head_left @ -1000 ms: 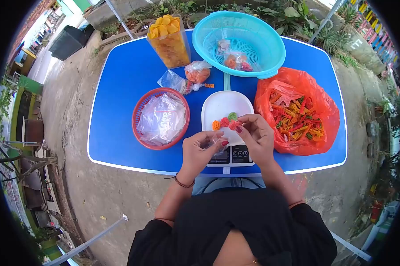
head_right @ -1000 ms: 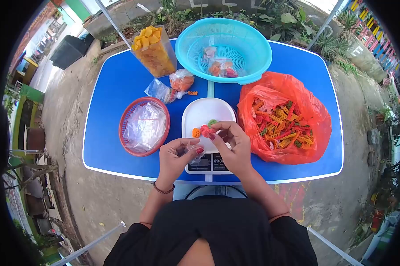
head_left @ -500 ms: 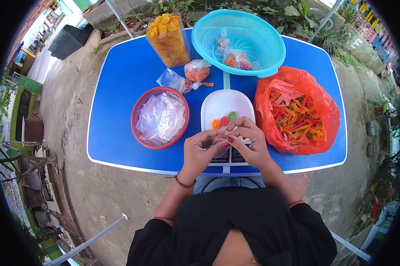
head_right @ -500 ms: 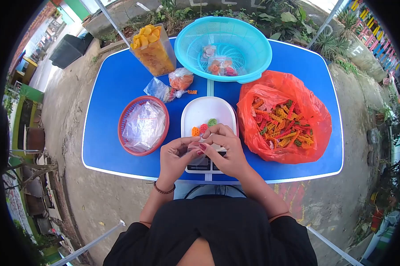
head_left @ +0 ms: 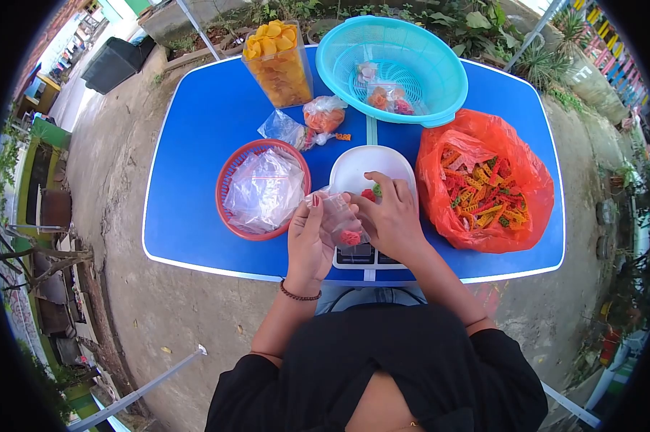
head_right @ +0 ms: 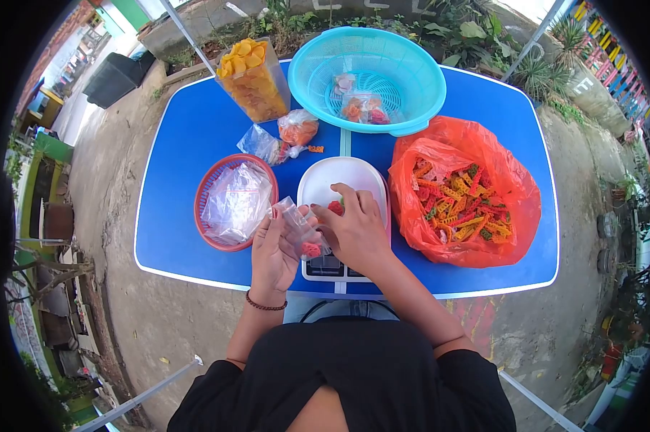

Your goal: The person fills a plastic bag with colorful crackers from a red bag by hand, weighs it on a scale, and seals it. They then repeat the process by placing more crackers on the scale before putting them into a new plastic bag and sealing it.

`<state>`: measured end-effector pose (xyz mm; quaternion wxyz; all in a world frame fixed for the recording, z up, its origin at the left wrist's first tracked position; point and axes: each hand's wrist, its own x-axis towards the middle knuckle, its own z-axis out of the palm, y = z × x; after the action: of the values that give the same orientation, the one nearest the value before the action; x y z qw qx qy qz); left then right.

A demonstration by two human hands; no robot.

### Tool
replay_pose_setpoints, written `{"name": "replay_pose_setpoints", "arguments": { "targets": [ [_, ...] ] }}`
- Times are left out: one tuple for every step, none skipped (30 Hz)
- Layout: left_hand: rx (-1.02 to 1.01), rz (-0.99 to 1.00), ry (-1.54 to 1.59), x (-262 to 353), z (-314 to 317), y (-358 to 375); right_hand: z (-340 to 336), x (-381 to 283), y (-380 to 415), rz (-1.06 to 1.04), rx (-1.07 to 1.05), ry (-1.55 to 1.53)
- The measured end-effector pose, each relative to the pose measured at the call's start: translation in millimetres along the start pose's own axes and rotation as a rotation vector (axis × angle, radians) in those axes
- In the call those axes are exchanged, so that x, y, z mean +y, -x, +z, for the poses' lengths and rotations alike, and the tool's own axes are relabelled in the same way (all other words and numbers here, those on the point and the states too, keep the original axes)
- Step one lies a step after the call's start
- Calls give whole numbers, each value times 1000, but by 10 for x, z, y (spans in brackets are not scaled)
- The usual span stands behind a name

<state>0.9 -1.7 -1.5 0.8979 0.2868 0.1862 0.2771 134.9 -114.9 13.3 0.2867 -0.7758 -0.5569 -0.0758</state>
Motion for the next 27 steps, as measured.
{"name": "replay_pose_setpoints", "arguments": {
  "targets": [
    [19, -4, -5, 9, 10, 6, 25, 14, 6, -6, 10, -14],
    [39, -7, -9, 18, 21, 12, 47, 39, 18, -12, 20, -28],
    [45, -21, -13, 26, 40, 18, 59, 64, 33, -17, 29, -41],
    [52, -36, -16, 33, 63, 24, 58, 94, 40, -9, 34, -83],
    [57, -52, -20, 33, 75, 26, 52, 135, 41, 1, 39, -124],
    [43, -53, -95, 27, 74, 28, 42, 168, 40, 11, 44, -164],
    [29, -54, -171, 19, 73, 36, 28, 187, 40, 54, 83, -273],
    [15, -55, -246, 12, 73, 46, 8, 198, 37, 98, 122, -381],
    [14, -47, -304, 4, 81, 57, -14, 204, 36, 141, 161, -491],
    [14, -38, -362, -4, 100, 71, -56, 195, 34, 205, 179, -592],
    [13, -29, -421, -10, 120, 83, -112, 174, 35, 270, 197, -694],
    [6, -20, -459, -13, 136, 90, -154, 153, 40, 334, 214, -796],
    [-1, -10, -497, -15, 152, 96, -151, 99, 42, 420, 277, -1036],
    [-8, -1, -536, -17, 167, 102, -177, 54, 42, 418, 286, -1088],
    [-11, 10, -561, -19, 181, 106, -216, 11, 36, 415, 295, -1140],
    [-13, 21, -586, -22, 194, 111, -241, -10, 33, 411, 305, -1192],
    [-16, 31, -612, -25, 200, 116, -254, -1, 42, 354, 281, -1050],
    [-29, 35, -612, -31, 201, 118, -273, 19, 57, 296, 257, -908],
    [-42, 38, -612, -37, 200, 118, -287, 30, 65, 239, 232, -765],
    [-55, 43, -612, -41, 199, 118, -294, 30, 62, 197, 229, -725],
    [-62, 45, -605, -45, 200, 117, -300, 31, 52, 155, 225, -685],
    [-67, 47, -599, -47, 200, 118, -306, 32, 40, 112, 220, -646],
    [-73, 49, -593, -46, 200, 118, -321, 41, 22, 75, 192, -624],
    [-72, 30, -580, -33, 213, 123, -344, 60, 5, 39, 164, -602],
    [-70, 11, -567, -9, 238, 133, -360, 76, 0, 3, 136, -579],
    [-69, -9, -553, 5, 250, 139, -368, 87, 8, -2, 104, -579],
    [-82, -8, -552, 8, 241, 139, -372, 95, 17, -5, 72, -580]
  ]
}}
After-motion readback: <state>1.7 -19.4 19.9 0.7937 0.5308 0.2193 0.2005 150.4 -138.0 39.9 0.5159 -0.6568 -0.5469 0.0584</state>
